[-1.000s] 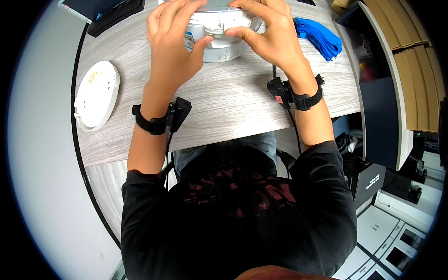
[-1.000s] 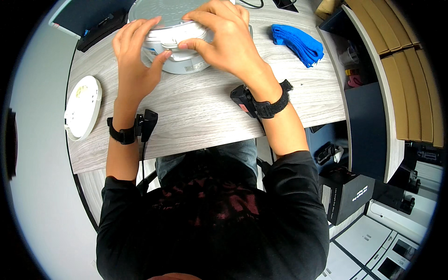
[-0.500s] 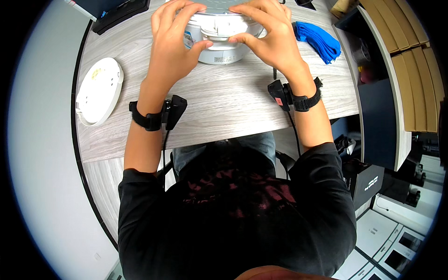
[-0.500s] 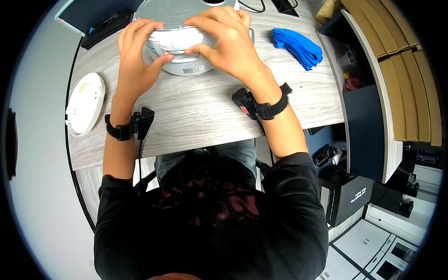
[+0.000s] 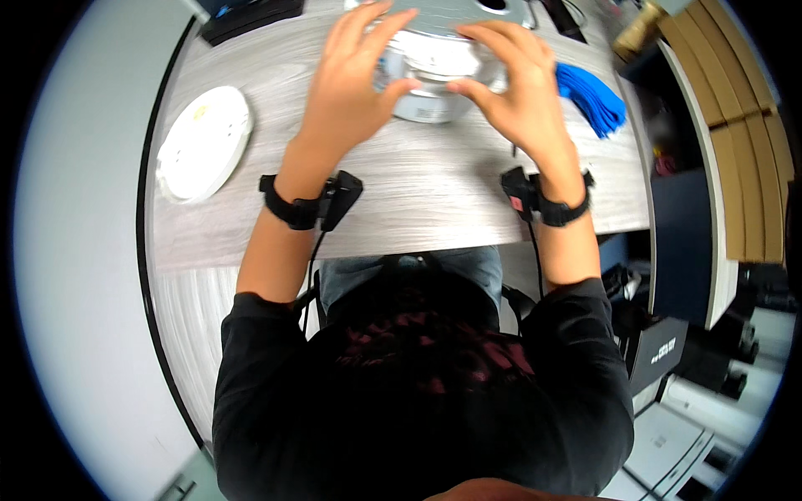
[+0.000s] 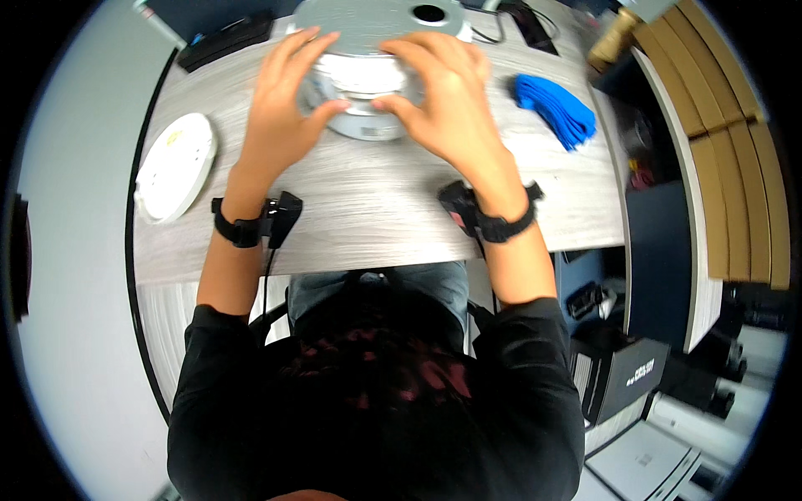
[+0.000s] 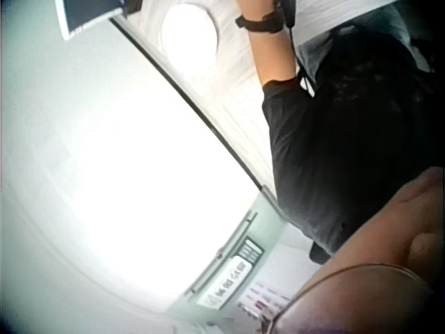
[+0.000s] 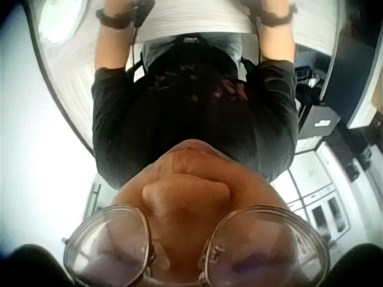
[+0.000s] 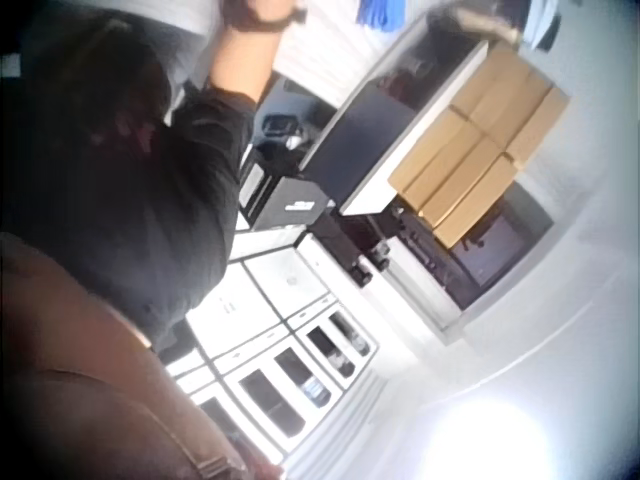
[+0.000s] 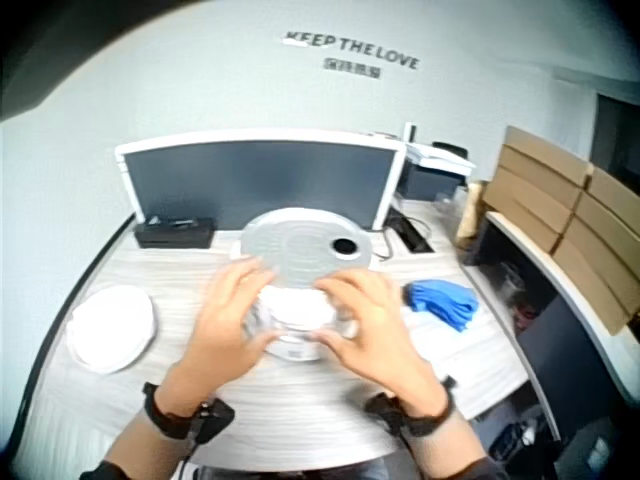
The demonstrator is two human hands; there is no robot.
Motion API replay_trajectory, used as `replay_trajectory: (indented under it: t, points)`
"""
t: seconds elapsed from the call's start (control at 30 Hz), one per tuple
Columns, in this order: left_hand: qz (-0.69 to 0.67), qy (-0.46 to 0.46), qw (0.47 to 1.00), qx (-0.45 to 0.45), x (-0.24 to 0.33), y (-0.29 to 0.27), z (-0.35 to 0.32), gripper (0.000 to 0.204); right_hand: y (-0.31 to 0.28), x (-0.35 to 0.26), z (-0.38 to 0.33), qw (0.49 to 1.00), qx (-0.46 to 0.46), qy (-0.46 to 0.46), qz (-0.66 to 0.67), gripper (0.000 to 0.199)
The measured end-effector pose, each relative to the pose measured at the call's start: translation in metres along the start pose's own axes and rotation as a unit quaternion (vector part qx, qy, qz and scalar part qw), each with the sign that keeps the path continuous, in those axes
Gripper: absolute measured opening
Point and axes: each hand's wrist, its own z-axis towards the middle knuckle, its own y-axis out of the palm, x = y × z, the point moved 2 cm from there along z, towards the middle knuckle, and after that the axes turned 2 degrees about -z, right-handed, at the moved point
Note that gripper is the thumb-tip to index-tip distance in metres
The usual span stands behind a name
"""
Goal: The person uses a screwdriver to tighten screws on the top of a white cylindrical appliance, then attaches a lid and wipes the exterior with a blue cloth.
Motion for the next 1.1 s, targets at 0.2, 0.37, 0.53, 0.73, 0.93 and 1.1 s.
replay_trajectory:
  t: [0.2,0.37,0.53,0.73,0.93,1.1]
  points:
    - [-0.047,-0.125,0.991,-0.007,0.003,-0.060,-0.041,0.069,-0.002,-0.065,0.026,0.983,-0.025,-0.045,0.174,0.042]
    - [0.092,-0.255,0.962,-0.043,-0.029,-0.135,-0.116,0.059,0.093,-0.103,0.034,0.919,-0.239,0.037,0.310,0.044]
    - [0.208,-0.409,0.886,0.059,-0.076,-0.200,-0.197,0.058,0.199,-0.108,0.043,0.750,-0.375,0.265,0.476,0.061]
    - [0.076,-0.592,0.786,0.158,-0.114,-0.205,-0.244,0.084,0.253,-0.129,0.038,0.679,-0.387,0.390,0.486,0.070]
    - [-0.146,-0.642,0.724,0.206,-0.106,-0.191,-0.225,0.076,0.278,-0.132,0.034,0.654,-0.364,0.385,0.540,0.076]
    - [-0.220,-0.559,0.758,0.255,-0.091,-0.198,-0.196,0.074,0.260,-0.136,0.037,0.705,-0.367,0.368,0.483,0.064]
